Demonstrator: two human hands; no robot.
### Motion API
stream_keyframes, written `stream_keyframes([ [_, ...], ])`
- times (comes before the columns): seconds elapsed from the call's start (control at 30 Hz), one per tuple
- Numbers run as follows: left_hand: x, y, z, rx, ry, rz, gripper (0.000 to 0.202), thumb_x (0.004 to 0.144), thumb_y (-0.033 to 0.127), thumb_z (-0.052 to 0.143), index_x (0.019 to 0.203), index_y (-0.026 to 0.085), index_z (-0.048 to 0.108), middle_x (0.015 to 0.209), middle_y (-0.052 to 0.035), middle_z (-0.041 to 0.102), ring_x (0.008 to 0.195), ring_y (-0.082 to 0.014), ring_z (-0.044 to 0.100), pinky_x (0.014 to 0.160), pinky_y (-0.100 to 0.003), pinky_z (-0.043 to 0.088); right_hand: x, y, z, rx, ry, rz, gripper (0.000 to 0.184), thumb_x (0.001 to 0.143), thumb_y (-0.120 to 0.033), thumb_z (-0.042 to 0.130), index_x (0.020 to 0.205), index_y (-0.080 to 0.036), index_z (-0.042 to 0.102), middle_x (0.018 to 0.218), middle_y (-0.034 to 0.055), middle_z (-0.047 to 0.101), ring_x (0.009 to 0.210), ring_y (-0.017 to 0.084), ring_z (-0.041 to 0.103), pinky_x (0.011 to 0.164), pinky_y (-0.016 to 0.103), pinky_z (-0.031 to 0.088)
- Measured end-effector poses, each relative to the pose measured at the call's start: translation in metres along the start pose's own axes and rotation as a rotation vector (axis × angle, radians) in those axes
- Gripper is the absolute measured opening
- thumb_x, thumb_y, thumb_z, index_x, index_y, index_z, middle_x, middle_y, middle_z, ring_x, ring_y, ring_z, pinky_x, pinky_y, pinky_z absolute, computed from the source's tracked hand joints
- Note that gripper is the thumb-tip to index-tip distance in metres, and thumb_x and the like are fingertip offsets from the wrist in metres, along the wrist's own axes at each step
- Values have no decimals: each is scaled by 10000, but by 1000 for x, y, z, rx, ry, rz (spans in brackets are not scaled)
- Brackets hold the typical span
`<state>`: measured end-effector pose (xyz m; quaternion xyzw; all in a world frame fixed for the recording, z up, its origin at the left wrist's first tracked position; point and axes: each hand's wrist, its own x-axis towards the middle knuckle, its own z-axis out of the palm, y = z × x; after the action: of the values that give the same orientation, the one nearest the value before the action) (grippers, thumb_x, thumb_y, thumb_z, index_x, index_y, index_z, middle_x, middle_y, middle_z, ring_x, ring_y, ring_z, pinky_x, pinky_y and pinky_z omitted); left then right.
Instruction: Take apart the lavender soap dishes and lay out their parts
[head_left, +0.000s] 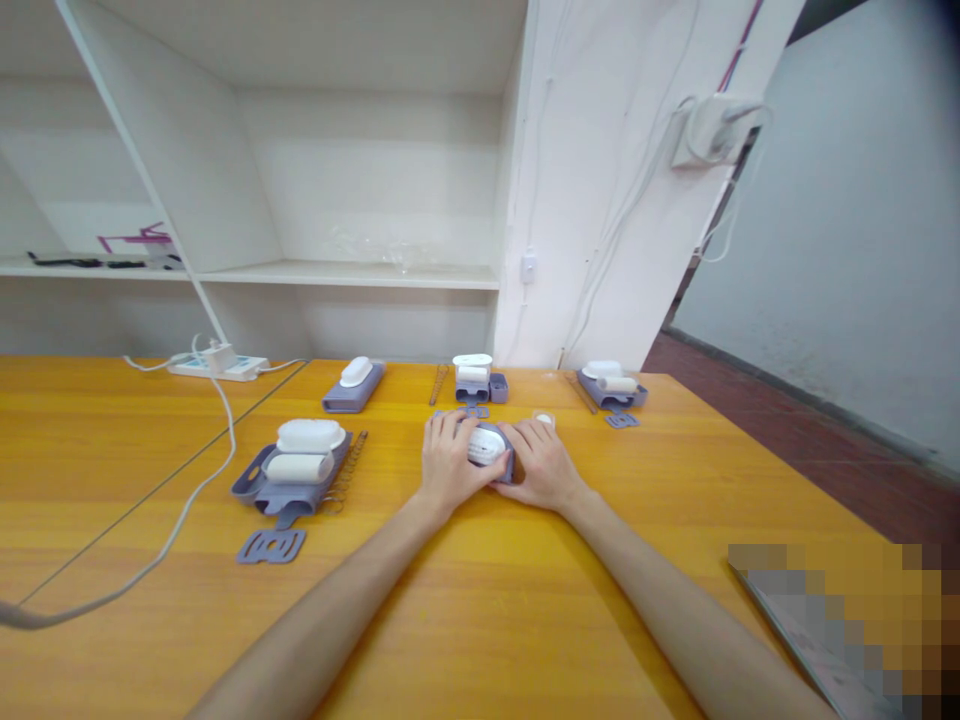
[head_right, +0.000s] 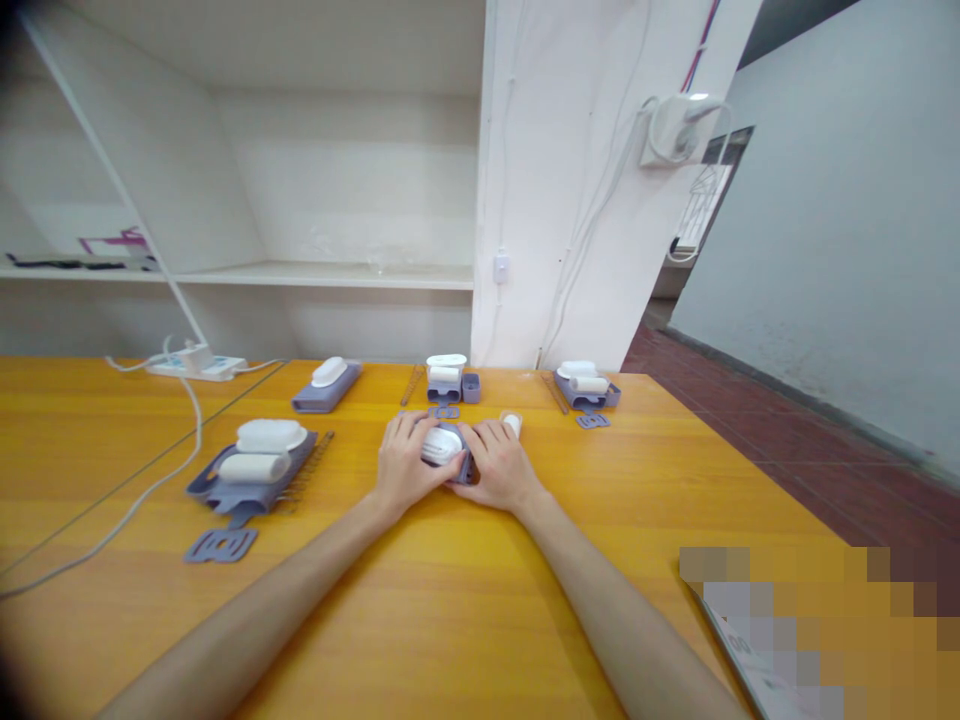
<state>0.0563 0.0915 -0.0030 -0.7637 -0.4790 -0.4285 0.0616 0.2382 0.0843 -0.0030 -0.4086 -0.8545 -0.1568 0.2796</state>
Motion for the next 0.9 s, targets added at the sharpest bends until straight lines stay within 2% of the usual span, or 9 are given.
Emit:
stream_keyframes([
  [0.13, 0, -1, 1, -28, 24, -1, 426, 719, 520, 611, 1020, 219, 590, 1125, -102, 539, 1088, -272, 479, 981, -434, 374, 1, 0, 1, 0, -13, 3, 699, 755, -548, 570, 1273, -92, 457, 1058, 162, 562, 984, 297, 484, 884, 445, 369],
  [0.47, 0, 0, 1, -23, 7, 5, 376, 690, 449, 649, 984, 223, 591, 1171, -112, 481, 1116, -286, 456, 1009, -473, 339, 2, -2, 3, -21, -12, 5, 666, 751, -528, 567, 1244, -89, 478, 1049, 161, 560, 979, 300, 478, 873, 440, 373],
  [0.63, 0, 0, 2, -19, 47, -70, 673, 603, 585, 694, 1119, 183, 536, 1311, -170, 358, 1231, -340, 381, 1019, -479, 346, 0, -2, 2, -69, -1, 6, 675, 750, -513, 568, 1255, -76, 472, 1042, 165, 561, 975, 304, 472, 882, 455, 357],
  [0.73, 0, -2, 5, -5, 32, -128, 832, 540, 651, 709, 1199, 190, 495, 1403, -180, 271, 1278, -367, 354, 1025, -492, 344, -1, -1, 3, -95, 9, 23, 663, 746, -508, 570, 1234, -68, 486, 1024, 165, 563, 964, 306, 472, 881, 462, 351],
  [0.8, -1, -3, 6, 0, 2, -149, 875, 534, 681, 694, 1235, 207, 475, 1423, -176, 278, 1276, -367, 371, 1016, -497, 355, -1, 0, 5, -103, 17, 36, 653, 740, -513, 572, 1211, -67, 499, 1013, 165, 565, 958, 306, 472, 882, 464, 349],
  [0.9, -1, -4, 8, 7, -32, -137, 867, 569, 702, 655, 1267, 227, 464, 1394, -163, 367, 1277, -357, 380, 1016, -495, 358, -1, -1, 6, -109, 24, 48, 656, 730, -528, 575, 1192, -68, 504, 1009, 165, 569, 956, 307, 472, 896, 469, 339],
])
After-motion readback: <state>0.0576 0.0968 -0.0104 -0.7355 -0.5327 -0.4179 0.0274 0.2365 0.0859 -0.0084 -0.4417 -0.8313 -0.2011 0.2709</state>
